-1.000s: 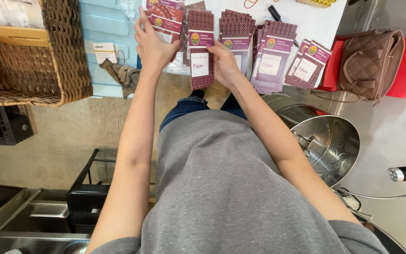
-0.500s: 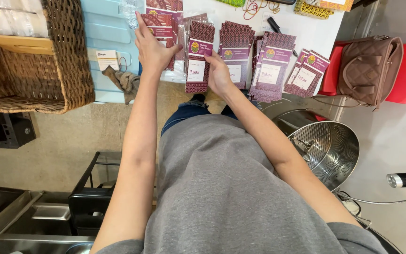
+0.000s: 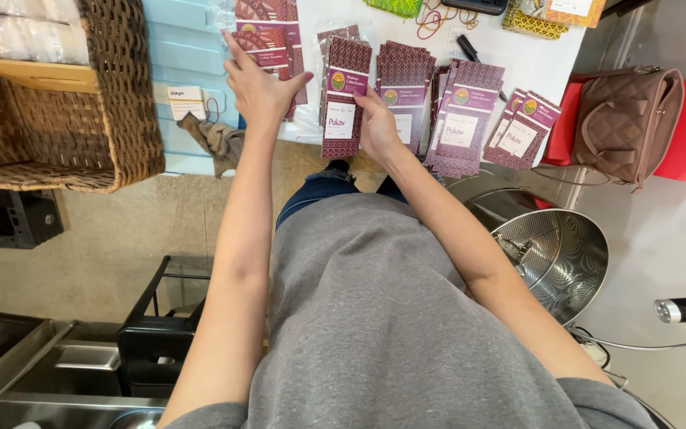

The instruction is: The person stands at a table and repeatedly picks up, fans out, and stacks small coffee packets. They handle the packets by hand, separating them into piles and occasionally placing them on the table surface.

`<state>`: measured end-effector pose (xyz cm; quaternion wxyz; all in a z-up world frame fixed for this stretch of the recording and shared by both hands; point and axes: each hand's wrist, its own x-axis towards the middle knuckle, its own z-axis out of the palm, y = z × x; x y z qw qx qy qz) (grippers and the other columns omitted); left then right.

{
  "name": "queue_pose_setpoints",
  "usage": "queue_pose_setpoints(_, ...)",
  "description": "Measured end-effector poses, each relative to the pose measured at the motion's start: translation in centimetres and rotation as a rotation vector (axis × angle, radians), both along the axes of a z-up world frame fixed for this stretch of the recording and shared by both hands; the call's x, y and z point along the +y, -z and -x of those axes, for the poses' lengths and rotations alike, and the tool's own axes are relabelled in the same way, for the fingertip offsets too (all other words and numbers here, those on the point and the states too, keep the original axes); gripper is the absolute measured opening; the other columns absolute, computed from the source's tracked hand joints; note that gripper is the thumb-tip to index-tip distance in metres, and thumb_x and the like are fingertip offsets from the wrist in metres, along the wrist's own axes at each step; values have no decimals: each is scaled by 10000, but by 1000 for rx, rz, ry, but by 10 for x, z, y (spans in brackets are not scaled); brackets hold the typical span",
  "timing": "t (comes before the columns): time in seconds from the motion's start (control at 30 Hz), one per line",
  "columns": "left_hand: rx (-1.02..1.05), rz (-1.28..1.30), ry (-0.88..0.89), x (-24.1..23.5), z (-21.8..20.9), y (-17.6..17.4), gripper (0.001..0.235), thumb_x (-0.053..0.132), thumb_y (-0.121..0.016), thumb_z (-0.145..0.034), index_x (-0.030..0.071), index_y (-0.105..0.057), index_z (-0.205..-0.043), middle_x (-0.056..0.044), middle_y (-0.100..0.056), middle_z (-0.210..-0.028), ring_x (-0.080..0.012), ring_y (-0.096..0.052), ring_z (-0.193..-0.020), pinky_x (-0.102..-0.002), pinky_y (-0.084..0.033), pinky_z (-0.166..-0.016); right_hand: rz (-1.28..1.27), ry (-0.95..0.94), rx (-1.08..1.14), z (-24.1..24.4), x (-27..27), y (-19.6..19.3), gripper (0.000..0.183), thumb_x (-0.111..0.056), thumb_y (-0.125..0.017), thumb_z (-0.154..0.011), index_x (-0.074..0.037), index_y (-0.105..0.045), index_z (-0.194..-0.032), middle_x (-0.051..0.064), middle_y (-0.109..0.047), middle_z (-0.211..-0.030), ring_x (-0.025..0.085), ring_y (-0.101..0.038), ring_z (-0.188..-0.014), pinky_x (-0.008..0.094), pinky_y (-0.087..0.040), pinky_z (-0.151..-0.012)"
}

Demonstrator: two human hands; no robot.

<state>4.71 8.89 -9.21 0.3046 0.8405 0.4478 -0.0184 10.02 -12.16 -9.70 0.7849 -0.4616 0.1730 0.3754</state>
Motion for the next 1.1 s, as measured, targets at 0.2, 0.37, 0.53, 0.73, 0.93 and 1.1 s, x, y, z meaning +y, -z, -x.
queue_pose_setpoints(0.2, 13, 90, -145, 3, -4, -20, 1394, 517, -958, -677, 215, 28, -1615, -158, -530, -1370, -456, -591, -1239, -624, -510, -899, -15, 35, 3, 1, 3, 1, 298, -55, -506, -971, -12, -631, -1238, 172, -718, -1193, 301, -667, -1115, 458, -538, -1018)
queue_pose_setpoints(0.37, -23, 128, -179, 23, 10, -10, 1417, 455, -994, -624, 179, -17, -1612, -166, -629, -1330, -387, -657, -1188, -565, -547, -871, -4, 32, 5, 0, 5, -4, 298, -61, -502, -970, -4, -615, -1240, 167, -719, -1183, 293, -669, -1104, 454, -541, -1014)
queue_pose_setpoints(0.53, -128, 154, -155, 36, 26, -19, 1334, 462, -1111, -610, 96, -214, -1527, -152, -645, -1385, -355, -654, -1252, -517, -541, -923, 77, -15, 17, -6, 6, -16, 271, -79, -497, -975, -17, -619, -1209, 139, -718, -1140, 277, -673, -1064, 437, -556, -960)
queue_pose_setpoints(0.73, -263, 264, -209, 49, 48, -5, 628, 216, -976, -694, 138, -560, -1159, -56, -764, -1119, -227, -766, -999, -393, -581, -855, 70, 39, -3, -14, 6, -10, 251, -61, -516, -960, -19, -607, -1190, 148, -701, -1165, 270, -654, -1096, 433, -550, -1005)
queue_pose_setpoints(0.93, -635, 557, -246, 56, 77, 42, 413, 105, -876, -756, 111, -647, -1100, -57, -778, -1036, -167, -735, -931, -339, -596, -805, 4, 72, -7, -14, 6, 6, 254, -59, -528, -950, -35, -609, -1190, 147, -721, -1150, 281, -677, -1076, 459, -560, -989)
queue_pose_setpoints(1.1, -742, 937, -437, 40, 90, 6, 345, -104, -735, -804, 93, -663, -1078, -59, -783, -1012, -183, -758, -924, -364, -646, -864, -43, 95, -36, -18, 6, 27, 249, -58, -525, -945, -51, -676, -1143, 143, -759, -1073, 274, -711, -977, 428, -583, -890)
